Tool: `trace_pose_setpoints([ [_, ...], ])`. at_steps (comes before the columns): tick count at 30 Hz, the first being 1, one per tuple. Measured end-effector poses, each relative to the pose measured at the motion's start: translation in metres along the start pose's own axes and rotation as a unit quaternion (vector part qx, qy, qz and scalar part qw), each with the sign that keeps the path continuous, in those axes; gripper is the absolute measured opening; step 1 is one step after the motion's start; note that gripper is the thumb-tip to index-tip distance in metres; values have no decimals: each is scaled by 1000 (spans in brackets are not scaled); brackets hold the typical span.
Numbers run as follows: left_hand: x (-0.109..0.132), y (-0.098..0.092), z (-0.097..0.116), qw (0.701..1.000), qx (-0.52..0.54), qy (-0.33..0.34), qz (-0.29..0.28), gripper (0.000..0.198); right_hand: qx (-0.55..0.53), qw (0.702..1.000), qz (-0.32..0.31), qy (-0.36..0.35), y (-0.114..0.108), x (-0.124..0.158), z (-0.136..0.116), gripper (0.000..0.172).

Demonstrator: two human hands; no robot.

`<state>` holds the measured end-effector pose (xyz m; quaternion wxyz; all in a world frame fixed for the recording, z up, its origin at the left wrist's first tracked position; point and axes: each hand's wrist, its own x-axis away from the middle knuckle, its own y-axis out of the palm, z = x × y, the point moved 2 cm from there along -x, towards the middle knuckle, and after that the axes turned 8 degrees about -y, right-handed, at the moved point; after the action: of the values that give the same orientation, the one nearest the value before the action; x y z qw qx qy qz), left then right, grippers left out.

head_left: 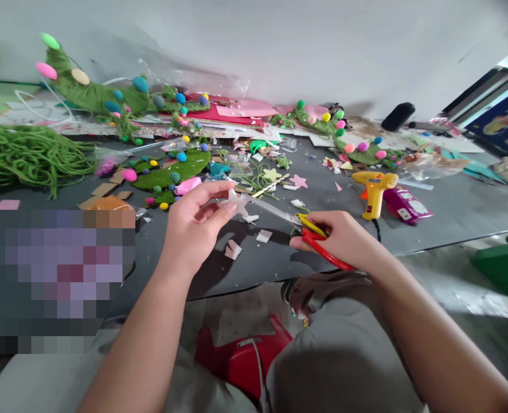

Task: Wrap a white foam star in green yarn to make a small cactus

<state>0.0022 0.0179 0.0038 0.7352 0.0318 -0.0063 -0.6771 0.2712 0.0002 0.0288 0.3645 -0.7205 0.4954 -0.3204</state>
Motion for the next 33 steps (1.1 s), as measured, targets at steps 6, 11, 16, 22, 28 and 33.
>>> trace_pose_setpoints([
  [6, 0, 0, 0, 1000, 15, 2, -5, 30, 12, 1000, 3, 5, -1, 0, 3, 66],
  [11, 0, -1, 0, 1000, 6, 0, -2, 31, 18, 1000, -2, 1, -1, 1, 3, 65],
  [16, 0, -1, 0, 1000, 4, -4, -2, 31, 17, 1000, -4, -4, -1, 1, 3, 64],
  [22, -1, -1, 0, 1000, -3, 1, 4, 32, 8, 1000, 8, -2, -2, 1, -2, 64],
  [28, 0, -1, 0, 1000, 6, 13, 2, 30, 22, 999, 44, 16, -4, 0, 0, 64],
  [33, 1, -2, 2, 1000, -4, 14, -1, 31, 11, 998, 62, 5, -4, -1, 7, 62],
])
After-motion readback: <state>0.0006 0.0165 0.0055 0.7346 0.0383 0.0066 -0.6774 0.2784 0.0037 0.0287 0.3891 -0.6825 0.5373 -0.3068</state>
